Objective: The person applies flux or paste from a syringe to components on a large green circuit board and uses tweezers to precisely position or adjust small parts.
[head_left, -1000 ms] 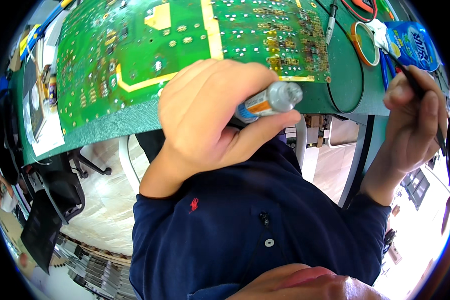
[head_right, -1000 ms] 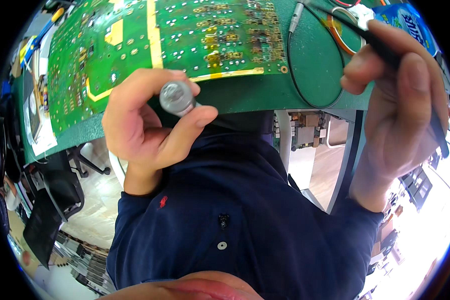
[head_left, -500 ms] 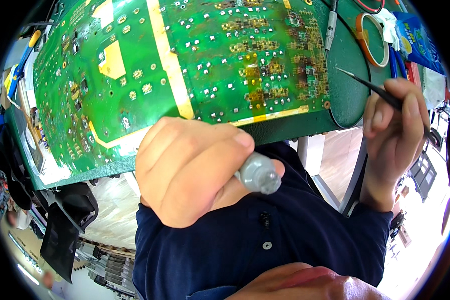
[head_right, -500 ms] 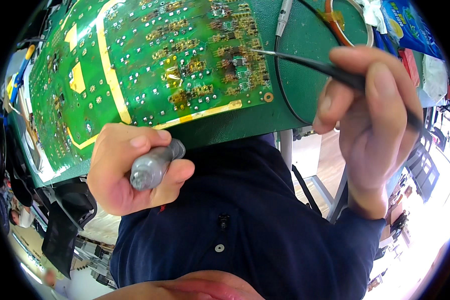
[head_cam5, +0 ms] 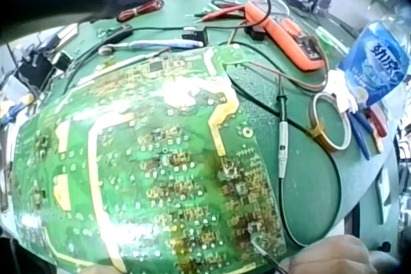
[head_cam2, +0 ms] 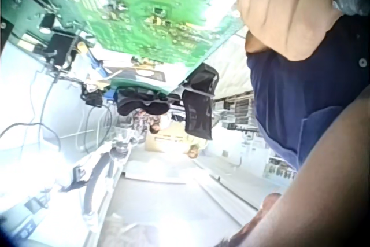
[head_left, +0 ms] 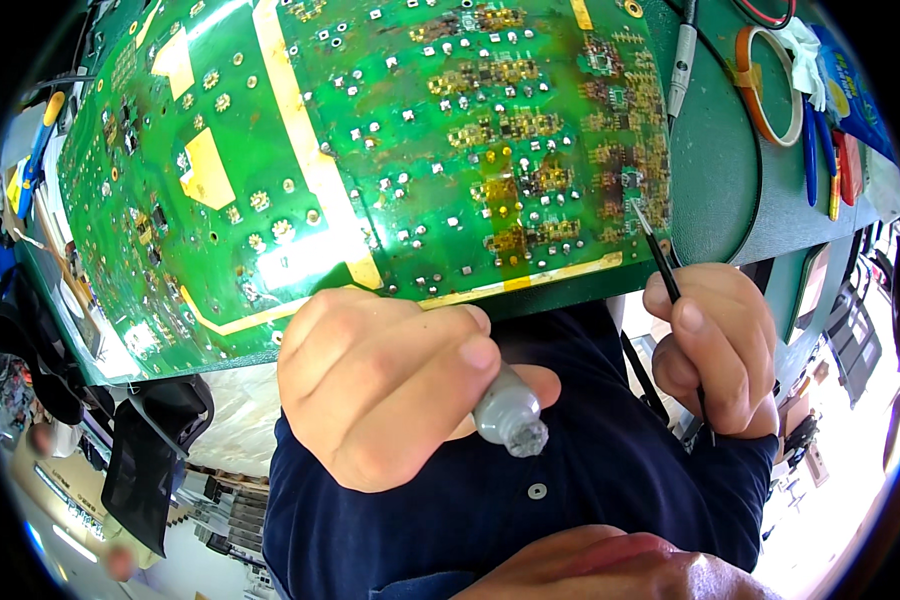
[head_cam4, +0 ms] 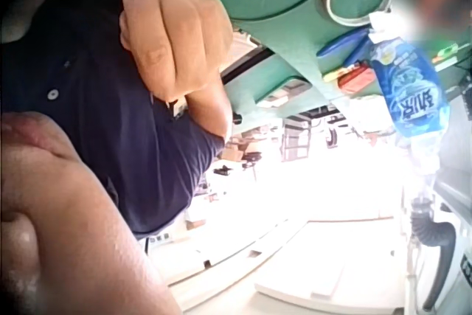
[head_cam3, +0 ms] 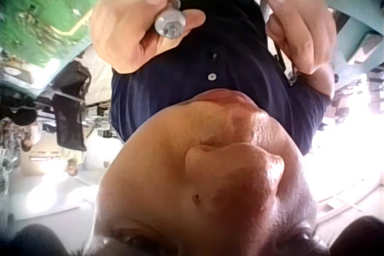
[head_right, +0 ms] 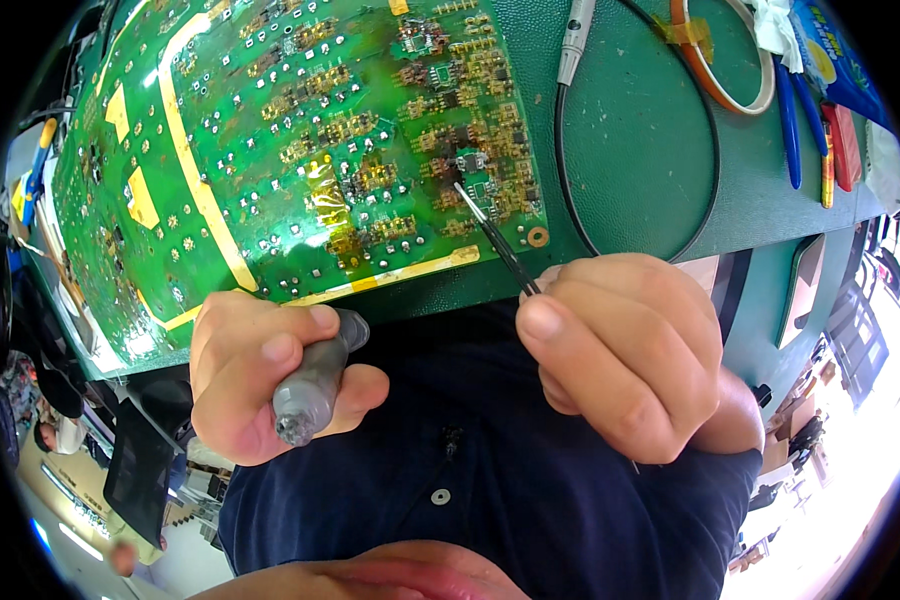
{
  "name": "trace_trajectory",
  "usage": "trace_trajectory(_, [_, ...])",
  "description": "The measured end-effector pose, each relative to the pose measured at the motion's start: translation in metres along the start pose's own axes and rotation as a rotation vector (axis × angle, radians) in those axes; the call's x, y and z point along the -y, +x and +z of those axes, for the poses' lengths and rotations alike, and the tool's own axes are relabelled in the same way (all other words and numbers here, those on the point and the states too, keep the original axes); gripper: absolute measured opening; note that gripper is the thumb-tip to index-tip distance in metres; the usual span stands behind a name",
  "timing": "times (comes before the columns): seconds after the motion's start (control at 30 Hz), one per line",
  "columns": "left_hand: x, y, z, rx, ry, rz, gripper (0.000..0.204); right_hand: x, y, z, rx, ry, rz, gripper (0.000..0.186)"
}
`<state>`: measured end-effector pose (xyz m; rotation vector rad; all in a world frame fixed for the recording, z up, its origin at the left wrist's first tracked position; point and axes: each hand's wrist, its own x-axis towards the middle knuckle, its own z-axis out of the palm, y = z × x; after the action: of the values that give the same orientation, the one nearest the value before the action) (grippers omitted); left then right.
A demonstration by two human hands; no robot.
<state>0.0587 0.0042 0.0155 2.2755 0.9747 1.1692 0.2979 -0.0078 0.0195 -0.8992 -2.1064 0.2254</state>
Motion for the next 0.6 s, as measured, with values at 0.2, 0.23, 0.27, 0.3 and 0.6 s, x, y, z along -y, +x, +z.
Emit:
trace_trajectory(0.2, [0.0030, -0.0030, 0.0058, -0.060, 0.002, 0.043, 0.060, -0.0036, -0.0013, 0.0046, -0.015, -0.051, -0.020, 0.019])
trace_trajectory(0.23, [0.0037, -0.0032, 0.0053, -0.059, 0.001, 0.047, 0.060, -0.0045, -0.0016, 0.0053, -0.023, -0.060, -0.021, 0.019])
trace_trajectory(0.27, [0.0043, -0.0032, 0.0046, -0.053, -0.004, 0.046, 0.060, -0.0045, -0.0016, 0.0058, -0.023, -0.063, -0.018, 0.019])
trace_trajectory(0.3, [0.0041, -0.0032, 0.0043, -0.049, -0.008, 0.045, 0.060, -0.0047, -0.0019, 0.0059, -0.023, -0.067, -0.017, 0.020])
trace_trajectory(0.6, [0.0041, -0.0033, 0.0006, -0.010, -0.047, 0.042, 0.062, -0.0015, 0.0005, 0.0027, 0.028, -0.063, 0.004, 0.023])
